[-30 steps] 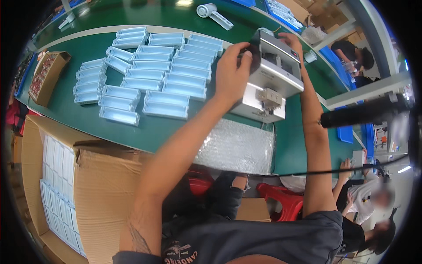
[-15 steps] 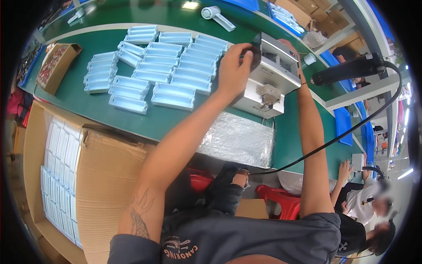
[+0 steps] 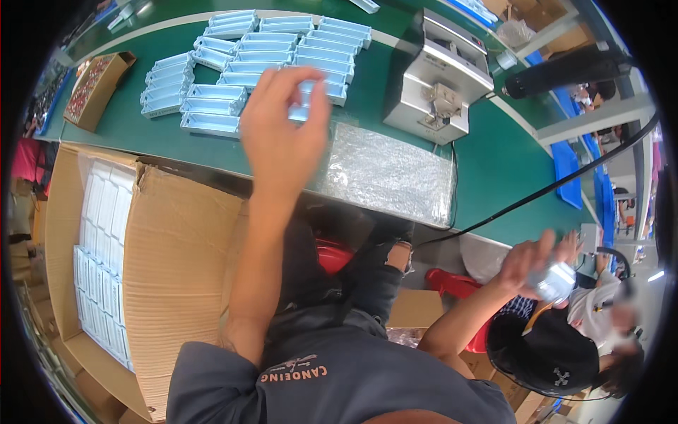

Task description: Unpacking plastic fan housings from a box and using a benchtop press tool to assemble internal components into them on an electronics production floor.

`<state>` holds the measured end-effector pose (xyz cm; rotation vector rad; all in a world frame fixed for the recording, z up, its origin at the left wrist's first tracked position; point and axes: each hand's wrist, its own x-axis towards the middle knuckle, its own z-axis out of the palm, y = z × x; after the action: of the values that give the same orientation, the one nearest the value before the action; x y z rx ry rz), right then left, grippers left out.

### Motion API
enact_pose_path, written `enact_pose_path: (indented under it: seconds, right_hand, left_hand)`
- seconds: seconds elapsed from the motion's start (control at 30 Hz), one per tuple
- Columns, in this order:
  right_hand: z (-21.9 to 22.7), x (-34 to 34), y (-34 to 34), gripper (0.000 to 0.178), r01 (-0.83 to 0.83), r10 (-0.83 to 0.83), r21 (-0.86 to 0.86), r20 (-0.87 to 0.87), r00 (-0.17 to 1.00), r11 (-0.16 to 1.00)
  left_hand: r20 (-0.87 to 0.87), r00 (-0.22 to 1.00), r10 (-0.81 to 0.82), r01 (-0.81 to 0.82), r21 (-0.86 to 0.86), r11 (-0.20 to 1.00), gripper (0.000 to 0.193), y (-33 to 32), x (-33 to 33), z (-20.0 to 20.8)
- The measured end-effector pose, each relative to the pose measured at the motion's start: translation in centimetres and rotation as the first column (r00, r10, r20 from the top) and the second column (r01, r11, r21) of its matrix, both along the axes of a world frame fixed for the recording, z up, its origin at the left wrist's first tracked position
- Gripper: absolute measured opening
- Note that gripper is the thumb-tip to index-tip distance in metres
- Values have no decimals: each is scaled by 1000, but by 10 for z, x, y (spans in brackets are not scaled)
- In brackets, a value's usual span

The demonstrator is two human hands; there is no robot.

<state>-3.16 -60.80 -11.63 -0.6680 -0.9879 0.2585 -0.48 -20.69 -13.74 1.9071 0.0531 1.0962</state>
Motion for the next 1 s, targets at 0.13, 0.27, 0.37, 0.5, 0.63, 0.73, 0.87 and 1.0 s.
enact_pose_path:
  seconds: [0.13, 0.27, 0.37, 0.5, 0.63, 0.73, 0.87, 1.0]
  right_hand:
    - [-26, -34, 100, 69, 576, -602, -348, 39, 797, 740]
    - [-22, -13, 177, 61, 483, -623, -503, -150, 768, 717]
    - [-41, 4, 193, 63, 589, -687, -485, -35, 726, 647]
    - [-38, -7, 201, 65, 575, -671, -425, -114, 732, 699]
    - [-34, -21, 194, 69, 602, -663, -393, -26, 748, 695]
    - [-33, -32, 190, 74, 594, -649, -396, -7, 760, 700]
    - [-38, -36, 182, 81, 684, -679, -363, 165, 716, 633]
    - [-42, -34, 180, 82, 761, -720, -319, 260, 643, 565]
  left_hand:
    - [-465, 882, 80, -63, 54, 997, 19, 0, -33, -19]
    - [-485, 856, 182, -46, 280, 959, 26, 3, -31, -43]
    - [-459, 888, -31, 15, -38, 999, 26, 0, -39, -40]
    - [-274, 932, -236, 145, -314, 938, 32, -17, -53, -34]
    - [5, 887, -462, 287, -790, 542, 38, -26, -51, -33]
    - [219, 841, -495, 354, -914, 199, 40, -33, -45, -25]
    - [415, 760, -500, 395, -906, -152, 39, -36, -35, -21]
    - [470, 717, -515, 387, -883, -266, 36, -42, -34, -23]
